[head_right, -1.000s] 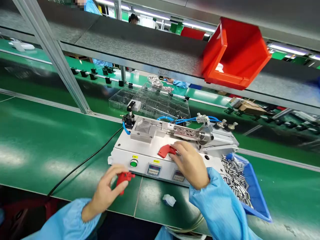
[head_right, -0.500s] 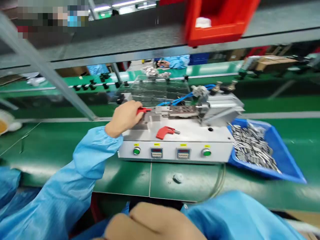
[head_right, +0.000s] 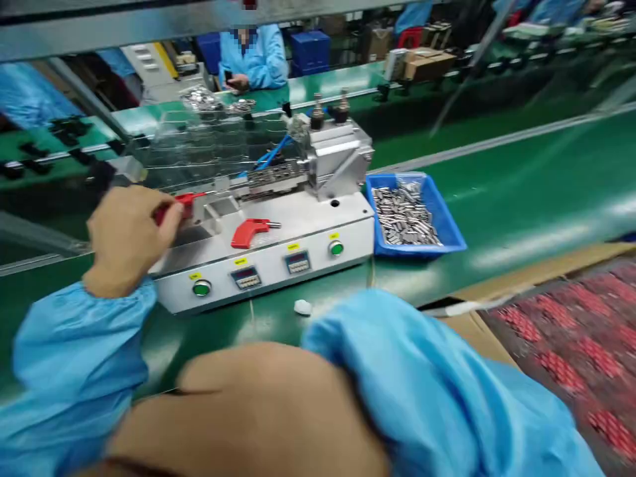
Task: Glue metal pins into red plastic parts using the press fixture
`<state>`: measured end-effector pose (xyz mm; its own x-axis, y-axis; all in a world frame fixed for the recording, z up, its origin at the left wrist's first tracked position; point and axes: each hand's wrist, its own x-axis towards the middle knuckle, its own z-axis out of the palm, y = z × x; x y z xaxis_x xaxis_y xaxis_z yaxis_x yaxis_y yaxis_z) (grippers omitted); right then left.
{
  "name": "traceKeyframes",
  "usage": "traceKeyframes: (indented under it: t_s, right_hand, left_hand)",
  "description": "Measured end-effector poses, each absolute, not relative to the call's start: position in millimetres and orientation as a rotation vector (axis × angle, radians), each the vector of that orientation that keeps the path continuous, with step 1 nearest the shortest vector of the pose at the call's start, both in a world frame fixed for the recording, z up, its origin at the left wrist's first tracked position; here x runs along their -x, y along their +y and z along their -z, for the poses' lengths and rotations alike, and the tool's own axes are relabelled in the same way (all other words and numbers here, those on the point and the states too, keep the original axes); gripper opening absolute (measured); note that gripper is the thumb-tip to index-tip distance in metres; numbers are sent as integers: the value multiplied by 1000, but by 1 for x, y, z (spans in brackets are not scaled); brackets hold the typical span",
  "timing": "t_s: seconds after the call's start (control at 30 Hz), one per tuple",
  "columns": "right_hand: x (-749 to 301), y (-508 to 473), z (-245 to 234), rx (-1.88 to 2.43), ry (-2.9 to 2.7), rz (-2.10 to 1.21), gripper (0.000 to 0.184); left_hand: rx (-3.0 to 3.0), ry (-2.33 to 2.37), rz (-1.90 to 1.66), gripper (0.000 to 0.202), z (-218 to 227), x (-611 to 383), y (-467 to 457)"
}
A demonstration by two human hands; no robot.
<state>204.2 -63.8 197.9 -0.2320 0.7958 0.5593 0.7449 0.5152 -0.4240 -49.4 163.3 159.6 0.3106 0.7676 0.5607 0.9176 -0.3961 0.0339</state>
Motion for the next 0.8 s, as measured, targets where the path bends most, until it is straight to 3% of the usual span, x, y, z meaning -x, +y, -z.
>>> traceKeyframes:
  t_s: [0.13, 0.23, 0.3, 0.43, 0.6, 0.8]
  right_hand:
    - [-231, -20, -184, 951, -2274, -104, 22]
    - [-259, 12, -139, 1273, -1809, 291, 4]
    - [-275, 26, -102, 1458, -1682, 378, 19]
    - [-298, 34, -56, 1574, -1712, 60, 39]
    - [-305, 40, -64, 1607, -1541, -213, 39]
    - [-306, 49, -83, 1603, -1455, -541, 41]
  left_hand:
    - [2322, -1389, 1043, 29, -135, 56, 173]
    - [2330, -1377, 1149, 30, -134, 59, 174]
    - [2362, -1347, 1166, 27, -138, 61, 160]
    - [2471, -1168, 1215, 13, -127, 64, 104]
    - [2584, -1392, 955, 16, -90, 72, 65]
    - [2724, -1539, 805, 16, -94, 74, 73]
